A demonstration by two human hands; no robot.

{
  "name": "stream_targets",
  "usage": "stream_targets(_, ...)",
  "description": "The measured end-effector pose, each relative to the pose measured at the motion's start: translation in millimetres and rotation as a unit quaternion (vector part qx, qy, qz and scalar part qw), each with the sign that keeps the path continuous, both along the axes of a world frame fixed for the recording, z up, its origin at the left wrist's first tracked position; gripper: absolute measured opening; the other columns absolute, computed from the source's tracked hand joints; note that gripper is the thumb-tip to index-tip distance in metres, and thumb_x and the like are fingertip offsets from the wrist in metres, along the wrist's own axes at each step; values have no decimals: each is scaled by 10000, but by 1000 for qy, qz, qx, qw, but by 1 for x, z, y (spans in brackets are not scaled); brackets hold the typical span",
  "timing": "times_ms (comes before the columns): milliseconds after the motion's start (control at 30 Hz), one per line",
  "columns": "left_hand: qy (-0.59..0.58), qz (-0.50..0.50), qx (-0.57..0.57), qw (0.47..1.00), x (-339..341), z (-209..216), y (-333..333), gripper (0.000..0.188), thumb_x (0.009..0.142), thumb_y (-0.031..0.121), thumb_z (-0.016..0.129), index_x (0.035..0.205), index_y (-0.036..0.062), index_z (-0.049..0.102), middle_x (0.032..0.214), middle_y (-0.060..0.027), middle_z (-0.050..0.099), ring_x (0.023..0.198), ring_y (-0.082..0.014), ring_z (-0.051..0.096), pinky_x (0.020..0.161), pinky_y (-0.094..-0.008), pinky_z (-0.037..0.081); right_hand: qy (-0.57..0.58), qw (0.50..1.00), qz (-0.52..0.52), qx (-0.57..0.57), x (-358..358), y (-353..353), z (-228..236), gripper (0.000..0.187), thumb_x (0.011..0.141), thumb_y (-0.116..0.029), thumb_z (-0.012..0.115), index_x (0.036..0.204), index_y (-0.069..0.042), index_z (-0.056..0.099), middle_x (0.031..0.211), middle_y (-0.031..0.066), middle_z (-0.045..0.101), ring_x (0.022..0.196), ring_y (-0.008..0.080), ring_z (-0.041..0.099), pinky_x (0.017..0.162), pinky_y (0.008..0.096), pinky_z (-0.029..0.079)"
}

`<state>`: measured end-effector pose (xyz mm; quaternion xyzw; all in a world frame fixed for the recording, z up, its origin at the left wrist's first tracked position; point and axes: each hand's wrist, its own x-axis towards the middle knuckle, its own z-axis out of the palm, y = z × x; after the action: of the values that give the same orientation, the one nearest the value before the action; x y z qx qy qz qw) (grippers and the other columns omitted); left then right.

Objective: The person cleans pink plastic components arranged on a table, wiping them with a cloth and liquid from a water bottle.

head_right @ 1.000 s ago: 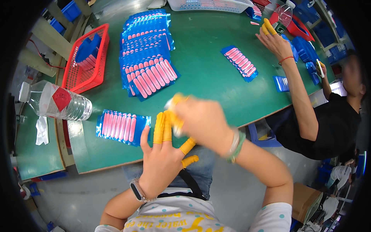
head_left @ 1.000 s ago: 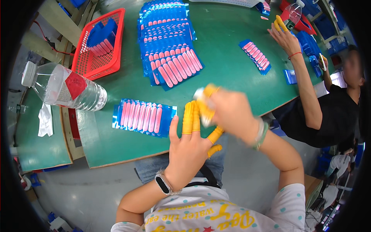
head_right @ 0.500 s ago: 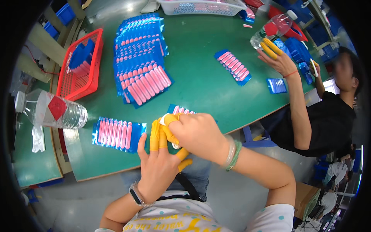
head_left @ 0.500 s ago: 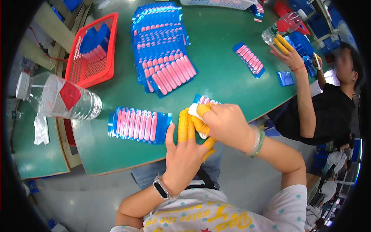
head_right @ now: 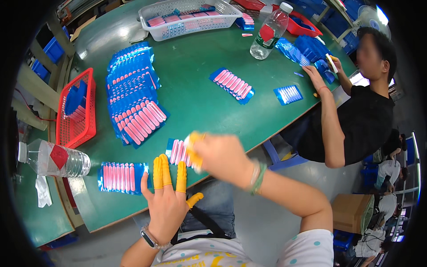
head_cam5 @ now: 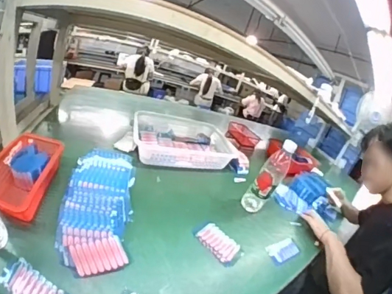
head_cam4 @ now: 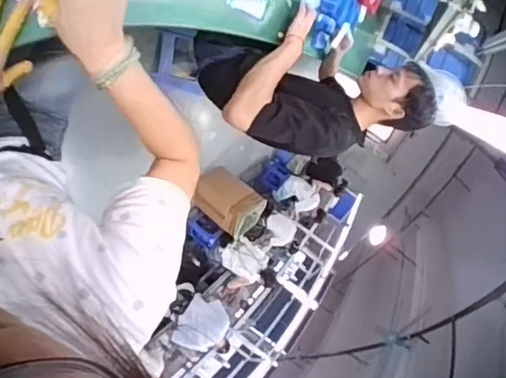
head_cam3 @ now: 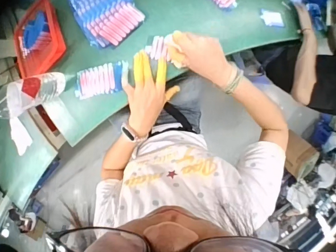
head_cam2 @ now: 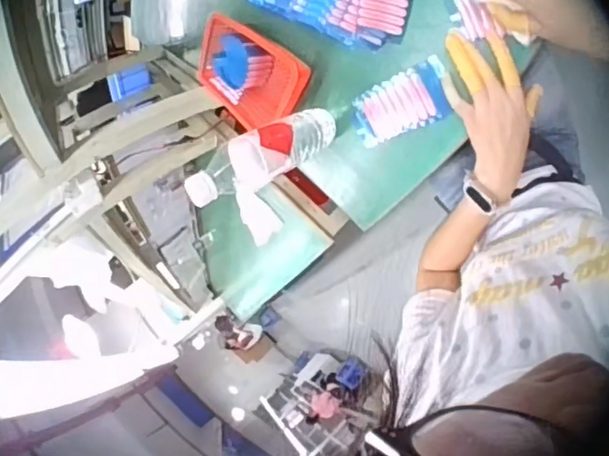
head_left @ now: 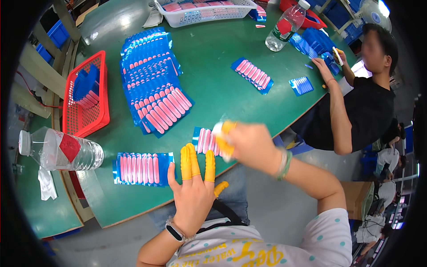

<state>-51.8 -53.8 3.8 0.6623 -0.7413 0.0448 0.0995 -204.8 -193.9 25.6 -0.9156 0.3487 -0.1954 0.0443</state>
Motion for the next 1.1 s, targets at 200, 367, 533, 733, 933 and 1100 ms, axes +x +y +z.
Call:
stream_targets(200, 12, 9, 14, 1000, -2, 4, -1, 765, 775, 561, 708, 1429, 208, 528, 1463, -326, 418, 1407, -383, 365, 1120, -620, 150, -24, 997, -77, -18, -16, -27, -4, 223, 837, -270, 725, 807, -95, 590, 717, 106, 647, 586, 291, 654, 506, 403, 507)
stream_targets(367, 11, -5, -3, 1000, -4, -4, 0, 628, 807, 515, 701, 1394, 336, 568, 1452, -334, 422, 1414, -383, 358, 1114, -623, 169, -57, 998, 26, -17, -12, 19, -3, 245, 844, -263, 730, 800, -78, 574, 668, 124, 630, 574, 314, 639, 485, 398, 492)
stream_targets(533, -2, -1, -1, 1000, -1, -4, 1, 602, 814, 495, 705, 1381, 333, 580, 1448, -332, 424, 1411, -385, 364, 1114, -628, 170, -5, 1000, -5, 8, -19, 21, -1, 226, 829, -258, 744, 809, -90, 595, 660, 103, 620, 556, 281, 636, 484, 384, 492)
stream_targets(733, 3, 3, 5, 1000, -4, 3, 2, 597, 802, 481, 718, 1363, 323, 591, 1452, -328, 422, 1402, -378, 370, 1111, -625, 171, -24, 998, -62, -13, -26, -9, -3, 217, 797, -222, 763, 834, -73, 609, 646, 102, 606, 559, 268, 637, 504, 378, 500)
stream_targets(933, 9, 2, 12, 1000, -5, 4, 2, 629, 797, 470, 725, 1390, 330, 570, 1462, -336, 405, 1408, -375, 361, 1111, -620, 166, -6, 1000, -2, 9, -36, -4, 3, 213, 826, -232, 740, 834, -69, 603, 670, 111, 620, 572, 295, 634, 503, 396, 495)
stream_targets(1100, -11, -4, -4, 1000, -3, 0, 1, 614, 816, 459, 711, 1397, 323, 566, 1464, -338, 402, 1410, -378, 358, 1114, -619, 158, -23, 998, 50, 7, -32, 37, 0, 218, 823, -249, 744, 816, -91, 594, 677, 101, 617, 589, 289, 643, 516, 405, 498)
